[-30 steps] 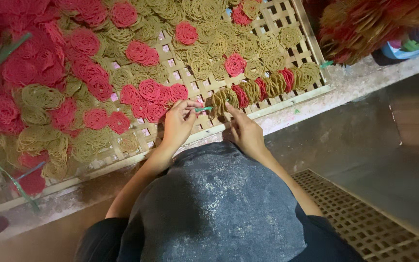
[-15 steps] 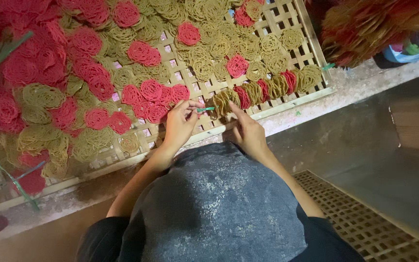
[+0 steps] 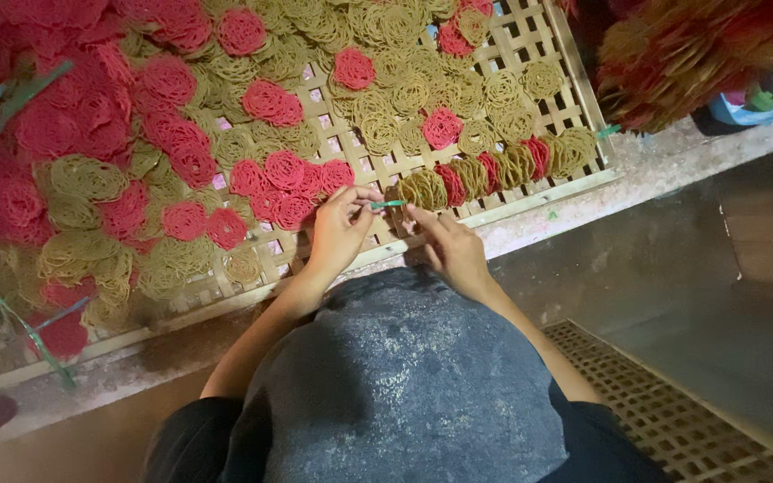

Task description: The person picks up dried noodle rosettes one at a time from a bamboo tray and threads them onto a green stick, building a stack of rosettes along the stick. They occasionally reach across the tray to gather more rosettes and continue threading.

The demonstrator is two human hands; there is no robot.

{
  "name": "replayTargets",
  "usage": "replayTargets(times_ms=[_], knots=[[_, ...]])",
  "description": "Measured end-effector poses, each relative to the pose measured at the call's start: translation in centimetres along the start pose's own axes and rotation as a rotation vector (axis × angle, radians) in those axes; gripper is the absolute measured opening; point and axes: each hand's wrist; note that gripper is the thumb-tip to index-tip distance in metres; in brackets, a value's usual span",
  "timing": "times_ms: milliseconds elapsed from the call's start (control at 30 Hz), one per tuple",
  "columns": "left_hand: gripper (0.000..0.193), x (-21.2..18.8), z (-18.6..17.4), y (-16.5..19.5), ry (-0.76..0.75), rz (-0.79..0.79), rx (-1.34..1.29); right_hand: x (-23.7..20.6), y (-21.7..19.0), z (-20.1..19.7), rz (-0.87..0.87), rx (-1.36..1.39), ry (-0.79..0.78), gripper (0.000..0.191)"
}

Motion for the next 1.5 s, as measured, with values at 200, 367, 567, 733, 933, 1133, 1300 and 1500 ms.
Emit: replayTargets(times_ms=[200,367,567,733,933,1133,1300,1500], knots=[[0.018,-0.1,0.0,0.8,0.000,0.036,0.015,0.4,0.2,1.7,-0.087,0.040,0.075,0.068],[0.022,0.0,0.7,2.6,-0.057,-0.056,0.046,1.2,-0.6,0.7,-0.148,-0.005,0.337,0.048],[0.027,1.7,1.3,1.8,-0.077,-0.043,0.062,4.4,-1.5,1.1,-0.292,0.224,0.327,0.044],[0.026,3.0,1.4,-1.0,-0.053,0.019,0.016,5.4,-1.0,2.2,-0.242,0.322,0.380,0.027],[0.026,4.6,1.8,-1.2,-0.124,-0.072,-0.253,5.7,-0.2,3.1,-0.200,0.419,0.475,0.018],[0.034,8.5,-0.1,2.2,0.040,0.029,0.401,6.3,1.0,1.5,-0.089,0.406,0.488,0.010],[0.060,11.0,-0.3,3.6,0.281,0.394,0.877,6.4,0.6,0.6,-0.170,0.444,0.400,0.013],[0.056,10.7,-1.0,2.7,0.110,-0.067,0.271,7.1,0.2,0.3,0.007,0.537,0.375,0.013]])
Point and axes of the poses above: each hand's wrist, its own x-axis towards the middle knuckle, its own z-axis out of the palm, y = z × x, and after that the axes turned 5 degrees about -y, right-handed
